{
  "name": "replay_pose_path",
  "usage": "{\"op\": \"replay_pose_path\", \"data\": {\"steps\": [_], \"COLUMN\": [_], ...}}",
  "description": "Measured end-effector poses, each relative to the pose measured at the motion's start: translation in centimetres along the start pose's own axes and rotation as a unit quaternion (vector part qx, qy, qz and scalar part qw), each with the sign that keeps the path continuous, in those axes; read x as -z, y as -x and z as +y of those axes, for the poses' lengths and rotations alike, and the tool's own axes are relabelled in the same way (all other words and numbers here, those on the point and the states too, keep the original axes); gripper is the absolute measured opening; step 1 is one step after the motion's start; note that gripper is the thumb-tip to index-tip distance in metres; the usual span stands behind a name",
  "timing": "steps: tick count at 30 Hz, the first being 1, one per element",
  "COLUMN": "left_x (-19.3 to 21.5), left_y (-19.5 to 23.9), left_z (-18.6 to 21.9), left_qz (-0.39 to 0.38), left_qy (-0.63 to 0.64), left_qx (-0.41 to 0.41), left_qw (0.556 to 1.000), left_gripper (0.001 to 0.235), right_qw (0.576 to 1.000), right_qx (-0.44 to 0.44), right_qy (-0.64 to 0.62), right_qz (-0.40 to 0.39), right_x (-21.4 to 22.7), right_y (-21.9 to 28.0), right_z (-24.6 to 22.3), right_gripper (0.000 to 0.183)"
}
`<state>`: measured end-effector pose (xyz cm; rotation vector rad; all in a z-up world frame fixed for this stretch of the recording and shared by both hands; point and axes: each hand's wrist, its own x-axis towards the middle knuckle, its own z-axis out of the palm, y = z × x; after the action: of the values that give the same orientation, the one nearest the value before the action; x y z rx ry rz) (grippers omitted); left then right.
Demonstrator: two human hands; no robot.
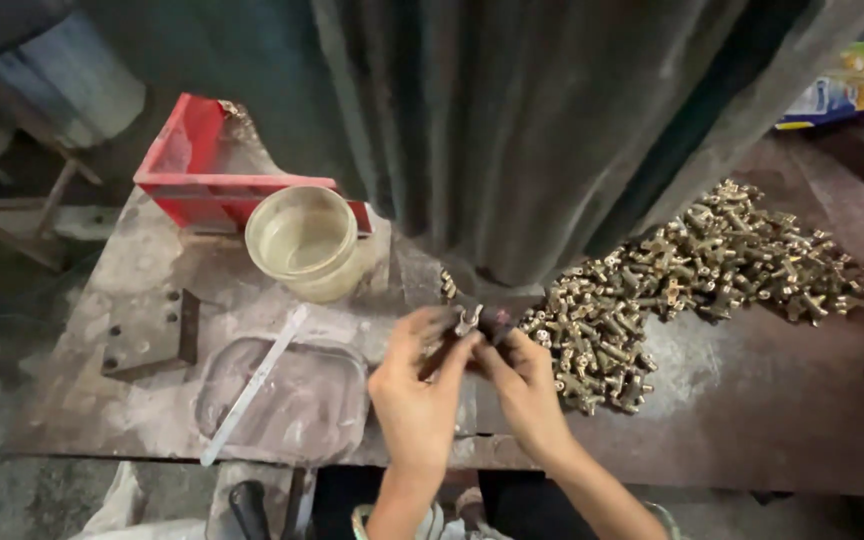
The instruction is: The person picks small brass fittings one at a time from a pile on the workbench, places each into a die under a press, pulls the press lever to press the part, then moves the pressed fitting aside and reaches for the next one, repeating the cycle.
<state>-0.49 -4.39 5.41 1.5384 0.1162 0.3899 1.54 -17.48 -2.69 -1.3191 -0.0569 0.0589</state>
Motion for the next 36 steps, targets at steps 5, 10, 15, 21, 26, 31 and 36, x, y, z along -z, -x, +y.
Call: {"op": "replay_pose_path", "data": {"steps": [5,10,15,21,26,31,36], "left_x": [1.8,-0.8,-6.4,-6.6,-7.1,-7.3,-3.4], "left_y": [-0.6,2.7,1.9,0.5,0.4,0.8,4.4], "left_z": [-0.1,-6.3,-11.0,-10.7,-11.2,-12.1,-12.1], "left_qz": [0.019,-0.086,-0.127,-0.169,-0.271,-0.196,-0.194], "left_qy": [0.073,-0.239,-0.480,-0.460,-0.486,-0.399,-0.203], "left_qx": [0.032,-0.147,-0.272,-0.251,-0.189,-0.208,-0.036], "left_qw": [0.997,0.956,0.825,0.835,0.809,0.871,0.959], "left_gripper": [0.031,0.020,0.024,0.030,0.008,0.023,0.013], "right_qw": [0.996,0.950,0.930,0.939,0.944,0.963,0.998], "right_qx": [-0.043,-0.125,-0.123,-0.103,-0.112,-0.088,-0.040], "right_qy": [0.076,0.097,0.084,0.116,0.035,0.047,-0.003], "right_qz": [-0.021,-0.270,-0.337,-0.305,-0.309,-0.252,-0.040], "right_x": [1.7,4.4,4.4,4.7,3.3,2.0,-3.2], "right_y": [-2.0,-7.4,-7.6,-7.2,-6.3,-4.0,0.3], "right_z": [-2.3,-7.2,-7.8,-6.4,-7.8,-7.3,-4.9], "right_gripper": [0.020,0.022,0.024,0.020,0.018,0.016,0.020]}}
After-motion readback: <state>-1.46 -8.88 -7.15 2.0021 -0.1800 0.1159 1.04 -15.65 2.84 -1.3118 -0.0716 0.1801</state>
